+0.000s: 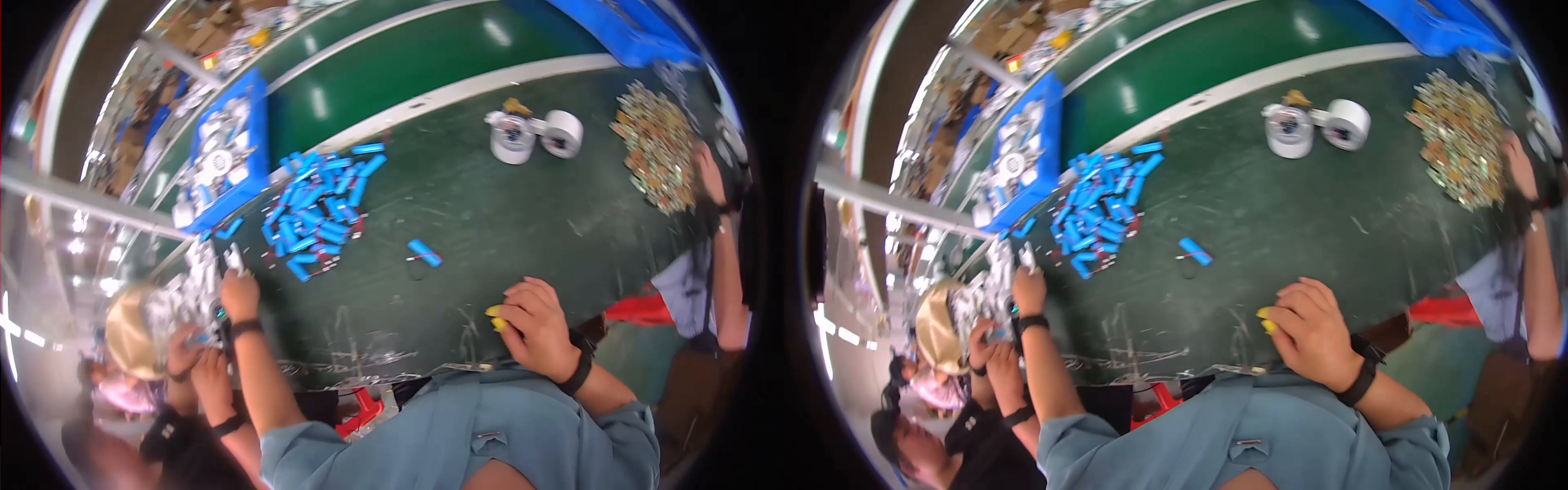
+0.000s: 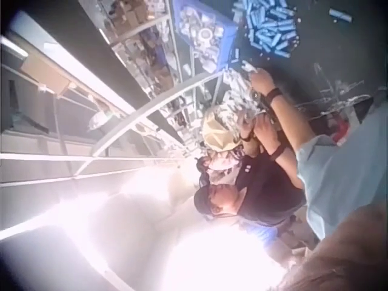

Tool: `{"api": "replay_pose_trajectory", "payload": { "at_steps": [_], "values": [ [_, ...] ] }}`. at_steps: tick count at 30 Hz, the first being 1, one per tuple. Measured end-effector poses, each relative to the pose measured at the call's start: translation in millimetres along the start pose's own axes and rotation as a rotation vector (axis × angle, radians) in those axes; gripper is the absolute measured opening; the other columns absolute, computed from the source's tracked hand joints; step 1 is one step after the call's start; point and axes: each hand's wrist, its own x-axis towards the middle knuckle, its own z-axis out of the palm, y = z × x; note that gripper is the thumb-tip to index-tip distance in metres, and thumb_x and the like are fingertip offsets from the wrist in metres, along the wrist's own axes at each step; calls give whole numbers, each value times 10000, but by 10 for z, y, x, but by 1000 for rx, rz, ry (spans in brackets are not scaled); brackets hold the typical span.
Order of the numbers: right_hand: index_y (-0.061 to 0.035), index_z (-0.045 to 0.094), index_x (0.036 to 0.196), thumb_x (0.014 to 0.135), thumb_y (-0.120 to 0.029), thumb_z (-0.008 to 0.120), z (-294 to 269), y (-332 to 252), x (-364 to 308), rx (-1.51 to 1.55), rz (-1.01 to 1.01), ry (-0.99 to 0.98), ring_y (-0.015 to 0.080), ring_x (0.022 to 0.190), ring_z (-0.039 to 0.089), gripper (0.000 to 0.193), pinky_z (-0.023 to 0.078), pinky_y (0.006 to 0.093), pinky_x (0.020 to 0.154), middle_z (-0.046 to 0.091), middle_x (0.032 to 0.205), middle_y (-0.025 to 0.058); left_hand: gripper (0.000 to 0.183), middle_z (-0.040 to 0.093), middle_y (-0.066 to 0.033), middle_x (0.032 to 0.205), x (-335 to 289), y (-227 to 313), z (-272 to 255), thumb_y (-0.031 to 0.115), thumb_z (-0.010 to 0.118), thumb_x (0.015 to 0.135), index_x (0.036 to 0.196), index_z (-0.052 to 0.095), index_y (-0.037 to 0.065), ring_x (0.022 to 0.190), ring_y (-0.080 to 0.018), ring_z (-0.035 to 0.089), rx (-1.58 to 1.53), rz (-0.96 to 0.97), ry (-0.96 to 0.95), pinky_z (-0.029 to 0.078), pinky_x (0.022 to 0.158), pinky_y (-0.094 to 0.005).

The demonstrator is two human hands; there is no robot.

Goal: Assembling small electronic components into plastic housings on a production line.

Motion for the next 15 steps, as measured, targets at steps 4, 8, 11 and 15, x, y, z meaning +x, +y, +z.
{"api": "replay_pose_trajectory", "payload": {
  "at_steps": [4,8,11,15],
  "values": [
    [-67,717,1015,780,-47,744,13,53,13,79,-21,-13,312,1056,628,237,457,515,1049,627,969,79,254,650,-205,840,-659,378,-418,210,724,889,989,619,1,789,-410,635,-240,155,-79,483,709,-511],
    [-63,717,1050,826,-76,750,-13,10,-3,116,-28,-91,304,1131,600,227,439,519,1081,628,1028,85,186,621,-164,775,-1483,1097,-961,144,688,888,1000,624,10,691,-359,626,-345,270,-198,486,627,-451],
    [-53,709,1081,840,-83,737,-79,-37,-66,83,-28,-139,304,1175,579,245,421,531,1104,623,1058,89,263,613,-142,911,-1946,1621,-1127,105,709,852,1084,624,16,868,-360,609,-418,461,-246,488,739,-469],
    [-57,679,1142,851,-115,733,-239,-90,-52,21,-77,-220,308,1117,607,302,469,486,1045,628,1043,88,308,601,-142,899,-1984,1968,-1135,80,707,833,1121,621,14,852,-361,590,-489,616,-257,483,737,-474]
  ]
}}
